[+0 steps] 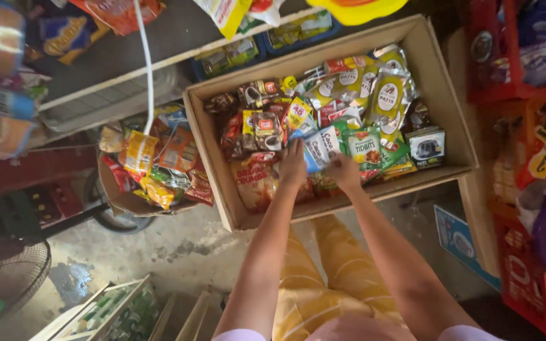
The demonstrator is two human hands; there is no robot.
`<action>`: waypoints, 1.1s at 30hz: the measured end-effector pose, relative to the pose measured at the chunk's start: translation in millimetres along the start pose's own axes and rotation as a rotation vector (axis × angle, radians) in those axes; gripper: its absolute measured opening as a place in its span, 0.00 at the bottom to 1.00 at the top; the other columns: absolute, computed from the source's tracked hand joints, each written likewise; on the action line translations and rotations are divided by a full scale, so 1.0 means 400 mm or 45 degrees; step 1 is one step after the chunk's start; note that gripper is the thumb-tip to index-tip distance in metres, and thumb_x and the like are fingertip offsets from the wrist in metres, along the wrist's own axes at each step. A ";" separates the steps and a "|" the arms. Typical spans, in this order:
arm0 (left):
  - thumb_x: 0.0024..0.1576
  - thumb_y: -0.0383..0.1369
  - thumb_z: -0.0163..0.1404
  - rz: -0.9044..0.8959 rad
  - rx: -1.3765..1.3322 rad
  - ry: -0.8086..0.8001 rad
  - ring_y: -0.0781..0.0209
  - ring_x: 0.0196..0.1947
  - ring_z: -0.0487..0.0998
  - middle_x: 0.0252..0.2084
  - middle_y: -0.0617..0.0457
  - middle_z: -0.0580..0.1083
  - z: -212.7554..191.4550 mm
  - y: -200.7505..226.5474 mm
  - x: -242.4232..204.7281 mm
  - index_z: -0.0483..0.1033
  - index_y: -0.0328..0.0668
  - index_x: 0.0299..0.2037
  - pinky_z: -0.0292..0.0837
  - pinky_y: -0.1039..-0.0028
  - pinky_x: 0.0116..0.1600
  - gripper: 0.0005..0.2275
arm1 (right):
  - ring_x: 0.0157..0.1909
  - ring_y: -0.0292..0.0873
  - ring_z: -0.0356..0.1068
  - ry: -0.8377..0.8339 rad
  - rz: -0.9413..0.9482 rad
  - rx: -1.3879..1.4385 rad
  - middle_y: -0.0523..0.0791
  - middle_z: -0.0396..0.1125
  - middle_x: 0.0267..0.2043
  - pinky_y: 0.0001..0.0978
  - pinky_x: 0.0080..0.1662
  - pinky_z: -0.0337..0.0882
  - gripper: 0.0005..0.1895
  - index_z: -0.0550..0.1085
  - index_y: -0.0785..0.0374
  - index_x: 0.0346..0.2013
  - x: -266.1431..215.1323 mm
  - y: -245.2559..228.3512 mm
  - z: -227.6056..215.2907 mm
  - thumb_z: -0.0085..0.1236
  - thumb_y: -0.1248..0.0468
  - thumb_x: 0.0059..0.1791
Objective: Hanging various condiment and drink sachets onto display hooks on a store shelf.
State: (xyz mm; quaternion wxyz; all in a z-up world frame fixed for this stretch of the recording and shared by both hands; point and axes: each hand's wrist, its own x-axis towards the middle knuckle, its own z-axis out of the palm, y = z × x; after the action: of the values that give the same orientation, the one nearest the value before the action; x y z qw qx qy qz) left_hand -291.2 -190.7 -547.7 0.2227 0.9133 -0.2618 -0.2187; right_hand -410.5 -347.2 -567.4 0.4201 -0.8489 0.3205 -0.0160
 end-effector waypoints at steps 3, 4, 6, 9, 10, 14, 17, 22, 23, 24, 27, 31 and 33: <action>0.53 0.28 0.54 -0.120 -0.019 -0.140 0.43 0.69 0.58 0.74 0.48 0.56 -0.055 0.007 -0.055 0.54 0.44 0.73 0.59 0.56 0.67 0.35 | 0.34 0.52 0.77 -0.159 0.048 0.180 0.51 0.75 0.31 0.42 0.40 0.74 0.13 0.76 0.61 0.34 -0.061 -0.091 -0.056 0.68 0.60 0.39; 0.50 0.30 0.57 -0.067 -0.083 -0.074 0.43 0.68 0.61 0.72 0.49 0.59 -0.073 0.000 -0.072 0.57 0.46 0.71 0.60 0.56 0.66 0.36 | 0.36 0.56 0.75 -0.188 -0.087 -0.013 0.52 0.73 0.32 0.47 0.40 0.72 0.07 0.76 0.59 0.35 -0.081 -0.121 -0.068 0.61 0.63 0.43; 0.46 0.32 0.61 0.008 -0.157 0.000 0.44 0.67 0.64 0.70 0.49 0.62 -0.115 0.004 -0.118 0.60 0.48 0.69 0.62 0.55 0.65 0.37 | 0.38 0.59 0.72 -0.194 -0.225 -0.221 0.53 0.72 0.33 0.52 0.40 0.70 0.05 0.77 0.57 0.36 -0.141 -0.176 -0.108 0.54 0.65 0.47; 0.41 0.36 0.68 -0.059 -0.076 -0.017 0.40 0.55 0.70 0.55 0.44 0.71 -0.179 -0.008 -0.214 0.71 0.48 0.56 0.68 0.54 0.56 0.30 | 0.42 0.60 0.71 -0.295 -0.294 -0.277 0.52 0.71 0.36 0.54 0.42 0.70 0.04 0.72 0.56 0.36 -0.227 -0.288 -0.170 0.49 0.65 0.50; 0.44 0.35 0.65 -0.034 -0.332 -0.040 0.44 0.48 0.74 0.46 0.46 0.73 -0.167 -0.032 -0.260 0.71 0.46 0.49 0.70 0.57 0.51 0.22 | 0.43 0.59 0.72 -0.479 -0.264 -0.469 0.52 0.71 0.38 0.54 0.43 0.71 0.08 0.73 0.52 0.42 -0.264 -0.328 -0.190 0.49 0.63 0.49; 0.48 0.39 0.65 0.062 -0.549 -0.133 0.54 0.36 0.78 0.33 0.48 0.76 -0.300 -0.027 -0.370 0.74 0.42 0.33 0.72 0.63 0.43 0.14 | 0.44 0.57 0.72 -0.557 -0.469 -0.702 0.51 0.72 0.42 0.52 0.45 0.72 0.17 0.74 0.46 0.50 -0.319 -0.443 -0.238 0.52 0.63 0.46; 0.48 0.38 0.63 0.032 -0.550 -0.055 0.58 0.34 0.79 0.32 0.49 0.78 -0.404 -0.002 -0.435 0.76 0.42 0.32 0.73 0.65 0.41 0.11 | 0.45 0.57 0.72 -0.493 -0.665 -0.614 0.52 0.72 0.43 0.51 0.46 0.72 0.18 0.75 0.50 0.49 -0.343 -0.526 -0.272 0.54 0.62 0.45; 0.52 0.35 0.62 0.172 -0.846 0.148 0.67 0.36 0.78 0.35 0.55 0.79 -0.623 -0.004 -0.419 0.81 0.44 0.39 0.73 0.70 0.42 0.09 | 0.41 0.55 0.73 -0.249 -0.930 -0.218 0.49 0.73 0.37 0.47 0.42 0.72 0.07 0.76 0.58 0.38 -0.283 -0.735 -0.308 0.53 0.69 0.47; 0.54 0.35 0.61 0.194 -0.931 0.148 0.69 0.35 0.76 0.35 0.56 0.79 -0.658 -0.007 -0.423 0.82 0.44 0.41 0.72 0.71 0.42 0.09 | 0.38 0.53 0.74 -0.160 -0.987 -0.072 0.50 0.72 0.34 0.45 0.40 0.72 0.07 0.74 0.61 0.37 -0.271 -0.764 -0.306 0.52 0.72 0.47; 0.54 0.35 0.61 0.185 -0.927 0.186 0.69 0.35 0.76 0.35 0.56 0.79 -0.692 -0.009 -0.409 0.82 0.44 0.41 0.72 0.71 0.42 0.09 | 0.38 0.53 0.74 -0.174 -1.022 -0.067 0.50 0.72 0.34 0.45 0.40 0.72 0.07 0.74 0.61 0.37 -0.262 -0.850 -0.328 0.52 0.72 0.47; 0.55 0.34 0.61 0.288 -1.165 0.347 0.73 0.36 0.75 0.35 0.60 0.78 -0.825 0.020 -0.405 0.83 0.39 0.42 0.72 0.75 0.42 0.09 | 0.29 0.44 0.70 -0.030 -0.904 0.195 0.48 0.71 0.30 0.36 0.33 0.69 0.01 0.75 0.64 0.35 -0.273 -1.089 -0.402 0.57 0.71 0.49; 0.58 0.32 0.59 0.324 -1.337 0.686 0.74 0.37 0.75 0.39 0.61 0.79 -1.063 0.109 -0.396 0.82 0.38 0.46 0.74 0.76 0.44 0.09 | 0.37 0.36 0.70 -0.008 -1.201 0.465 0.45 0.72 0.35 0.29 0.41 0.71 0.03 0.75 0.67 0.38 -0.272 -1.361 -0.512 0.58 0.69 0.52; 0.59 0.30 0.58 0.351 -1.312 0.843 0.74 0.39 0.75 0.40 0.59 0.79 -1.162 0.149 -0.397 0.81 0.35 0.46 0.75 0.76 0.45 0.09 | 0.41 0.35 0.71 0.029 -1.364 0.506 0.45 0.71 0.38 0.28 0.45 0.71 0.03 0.75 0.68 0.39 -0.265 -1.465 -0.541 0.58 0.69 0.53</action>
State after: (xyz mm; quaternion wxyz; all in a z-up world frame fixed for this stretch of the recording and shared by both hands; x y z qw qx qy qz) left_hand -195.9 -9.1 -97.4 0.7299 0.6656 -0.1552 0.0085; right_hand -247.8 -181.4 22.1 0.5014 -0.7973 -0.1594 -0.2958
